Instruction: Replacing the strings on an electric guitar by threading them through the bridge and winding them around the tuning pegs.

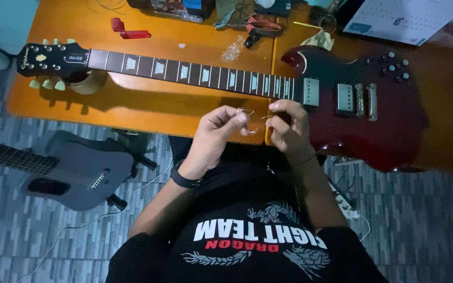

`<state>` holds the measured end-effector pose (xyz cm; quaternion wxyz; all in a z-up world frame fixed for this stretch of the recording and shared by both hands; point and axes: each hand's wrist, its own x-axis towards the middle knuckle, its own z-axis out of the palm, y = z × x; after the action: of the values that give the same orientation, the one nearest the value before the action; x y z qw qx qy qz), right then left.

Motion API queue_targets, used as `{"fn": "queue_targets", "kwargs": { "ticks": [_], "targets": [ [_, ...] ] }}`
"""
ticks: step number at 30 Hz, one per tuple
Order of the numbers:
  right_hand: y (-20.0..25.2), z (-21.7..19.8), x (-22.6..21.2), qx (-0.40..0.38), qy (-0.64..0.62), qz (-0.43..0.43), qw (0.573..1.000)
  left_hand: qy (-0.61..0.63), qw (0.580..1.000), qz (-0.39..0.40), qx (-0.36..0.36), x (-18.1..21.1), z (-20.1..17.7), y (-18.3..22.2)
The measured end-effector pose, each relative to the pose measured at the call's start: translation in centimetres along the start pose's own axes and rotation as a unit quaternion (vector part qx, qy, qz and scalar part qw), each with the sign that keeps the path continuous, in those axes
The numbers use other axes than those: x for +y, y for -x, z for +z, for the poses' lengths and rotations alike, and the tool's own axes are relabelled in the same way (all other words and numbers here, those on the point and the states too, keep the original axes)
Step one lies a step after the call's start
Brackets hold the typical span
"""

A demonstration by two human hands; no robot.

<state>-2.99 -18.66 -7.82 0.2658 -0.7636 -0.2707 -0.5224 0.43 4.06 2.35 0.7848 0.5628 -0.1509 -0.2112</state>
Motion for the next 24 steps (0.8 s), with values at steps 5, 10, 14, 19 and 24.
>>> {"fn": "queue_targets", "kwargs": {
  "ticks": [5, 10, 14, 19, 24],
  "targets": [
    [-2.4, -0.4, -0.6, -0.111, -0.001, 0.061, 0.992, 0.119, 0.992, 0.023, -0.027, -2.1, -2.1, -1.2],
    [-6.7, 2.0, -4.8, 0.000, -0.293, 0.320, 0.901, 0.057, 0.998, 0.028, -0.009, -1.4, -0.7, -1.9],
    [-6.6, 3.7, -4.7, 0.066, -0.390, 0.435, 0.809, 0.056, 0.997, 0.047, -0.032, -2.0, -1.4, -2.3],
    [-8.3, 4.9, -4.8, 0.106, -0.393, 0.472, 0.782, 0.131, 0.989, 0.066, -0.033, -1.1, -2.5, -2.6],
    [-9.7, 6.6, -4.3, 0.108, -0.384, 0.501, 0.768, 0.059, 0.994, 0.077, 0.042, 0.0, -5.5, -3.6]
  ]
}}
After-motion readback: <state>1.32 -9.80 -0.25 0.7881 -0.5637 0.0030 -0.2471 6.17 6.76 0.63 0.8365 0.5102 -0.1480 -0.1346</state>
